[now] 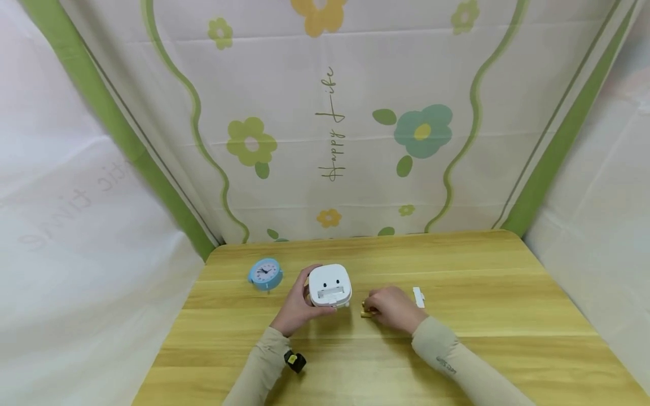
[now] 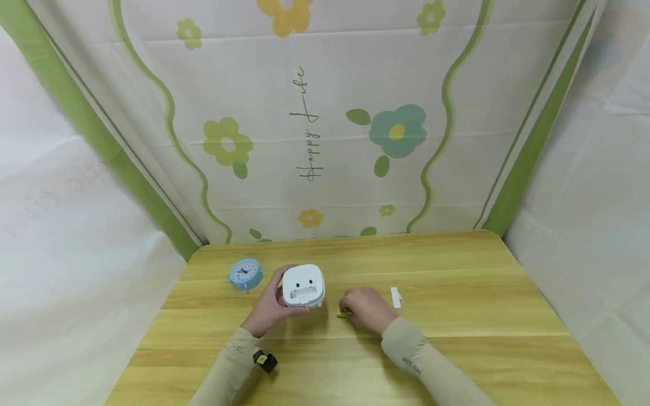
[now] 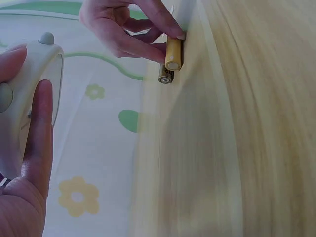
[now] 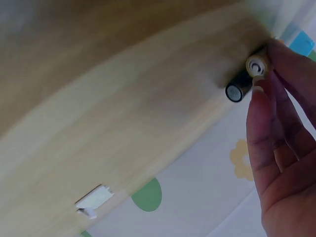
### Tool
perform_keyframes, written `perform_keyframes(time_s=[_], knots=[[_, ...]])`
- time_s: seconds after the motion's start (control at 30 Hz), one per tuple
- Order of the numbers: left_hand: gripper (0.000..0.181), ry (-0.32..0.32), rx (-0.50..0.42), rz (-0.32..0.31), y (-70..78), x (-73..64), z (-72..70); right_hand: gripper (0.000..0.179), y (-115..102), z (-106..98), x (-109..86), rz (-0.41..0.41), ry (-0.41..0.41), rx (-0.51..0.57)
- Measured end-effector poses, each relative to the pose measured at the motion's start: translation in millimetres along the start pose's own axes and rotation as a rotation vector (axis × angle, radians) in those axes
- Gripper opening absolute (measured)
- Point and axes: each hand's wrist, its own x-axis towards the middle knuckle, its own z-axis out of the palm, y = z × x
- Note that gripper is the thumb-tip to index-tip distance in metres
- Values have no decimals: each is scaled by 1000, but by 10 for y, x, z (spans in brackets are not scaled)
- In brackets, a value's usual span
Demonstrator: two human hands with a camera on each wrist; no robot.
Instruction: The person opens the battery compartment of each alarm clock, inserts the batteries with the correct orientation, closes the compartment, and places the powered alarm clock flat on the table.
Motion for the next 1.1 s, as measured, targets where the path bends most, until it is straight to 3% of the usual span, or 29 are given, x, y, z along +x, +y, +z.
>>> perform_keyframes(time_s=[0.3,0.67,0.9,1.1], knots=[[102,3,1,10,-8,17,14,11,-65,14,3,-21,-8,-34],[104,5,7,3,-10,9,28,13,-69,-31,-57,-8,-19,25],[106,-8,-3,-11,-21,3,43,14,-47,-130,-130,85,7,103],[104,-9,-14,2,-7,3,54,17,-5,-229,-154,147,79,137]])
